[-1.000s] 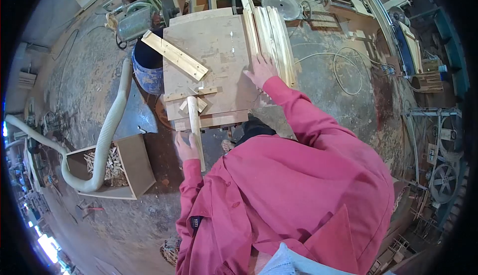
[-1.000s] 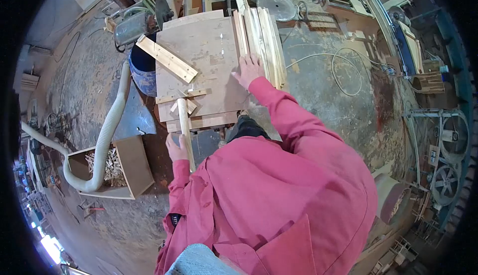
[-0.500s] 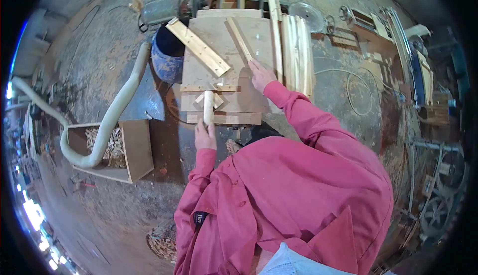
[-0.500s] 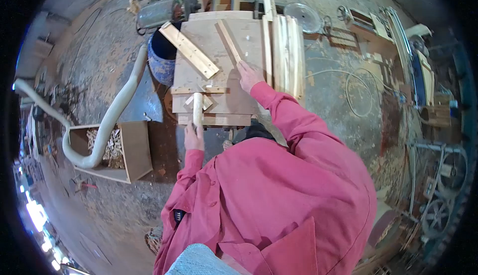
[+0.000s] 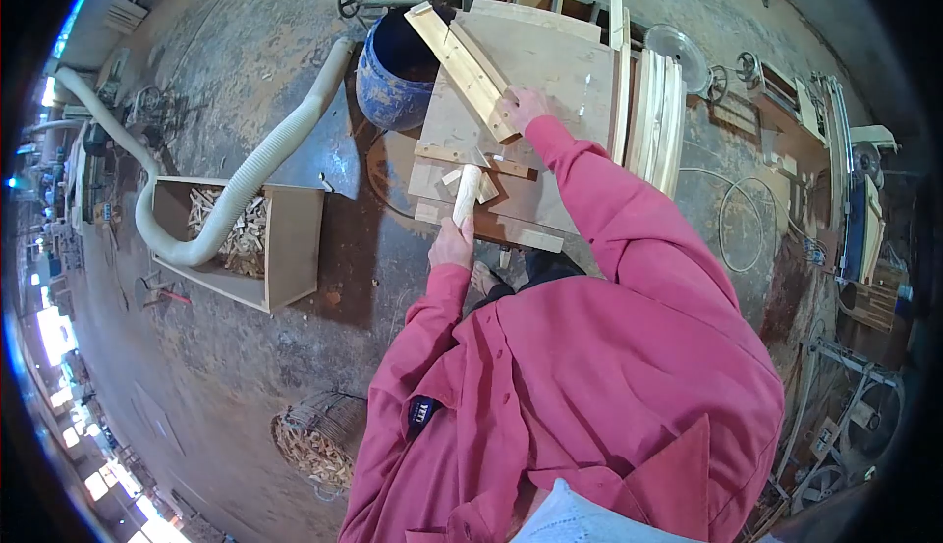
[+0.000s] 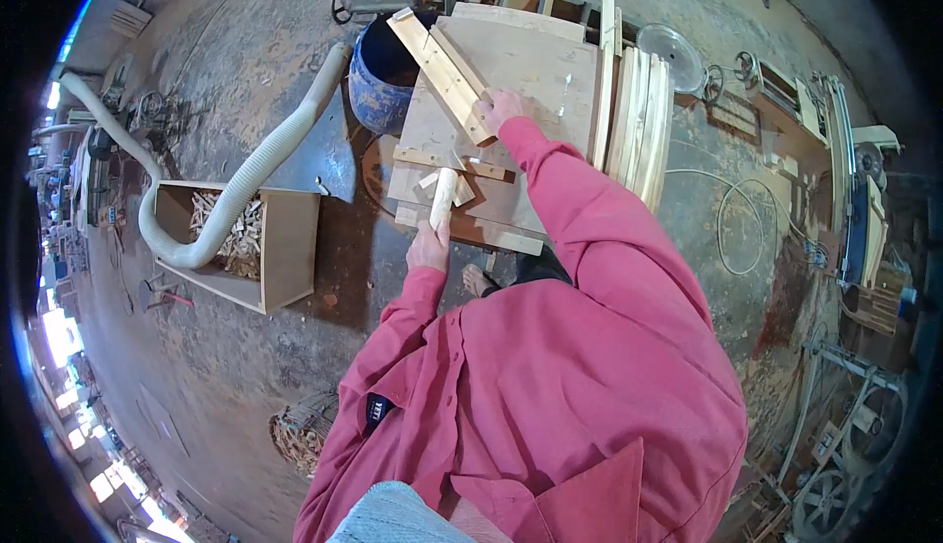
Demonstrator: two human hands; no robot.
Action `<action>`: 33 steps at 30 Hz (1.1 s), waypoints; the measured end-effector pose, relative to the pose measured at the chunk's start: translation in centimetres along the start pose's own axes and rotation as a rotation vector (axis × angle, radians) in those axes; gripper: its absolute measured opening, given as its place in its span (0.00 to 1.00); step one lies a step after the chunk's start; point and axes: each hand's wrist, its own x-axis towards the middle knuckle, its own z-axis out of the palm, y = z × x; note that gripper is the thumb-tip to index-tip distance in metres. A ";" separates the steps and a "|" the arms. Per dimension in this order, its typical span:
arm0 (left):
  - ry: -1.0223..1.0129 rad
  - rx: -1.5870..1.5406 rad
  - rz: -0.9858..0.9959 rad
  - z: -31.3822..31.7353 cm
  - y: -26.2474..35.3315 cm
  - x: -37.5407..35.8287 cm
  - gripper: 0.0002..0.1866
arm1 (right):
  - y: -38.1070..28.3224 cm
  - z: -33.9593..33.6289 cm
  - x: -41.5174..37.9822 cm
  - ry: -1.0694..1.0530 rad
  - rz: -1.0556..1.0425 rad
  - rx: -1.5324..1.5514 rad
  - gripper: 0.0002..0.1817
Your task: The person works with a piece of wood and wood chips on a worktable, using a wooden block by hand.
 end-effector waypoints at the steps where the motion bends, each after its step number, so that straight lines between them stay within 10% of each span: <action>1: -0.002 0.001 -0.005 0.1 -0.1 0.0 0.27 | -0.4 0.1 0.2 -0.031 0.007 -0.011 0.22; 33: 0.029 -0.014 0.021 0.7 8.4 11.9 0.27 | 4.4 -2.6 15.0 0.015 0.035 0.037 0.17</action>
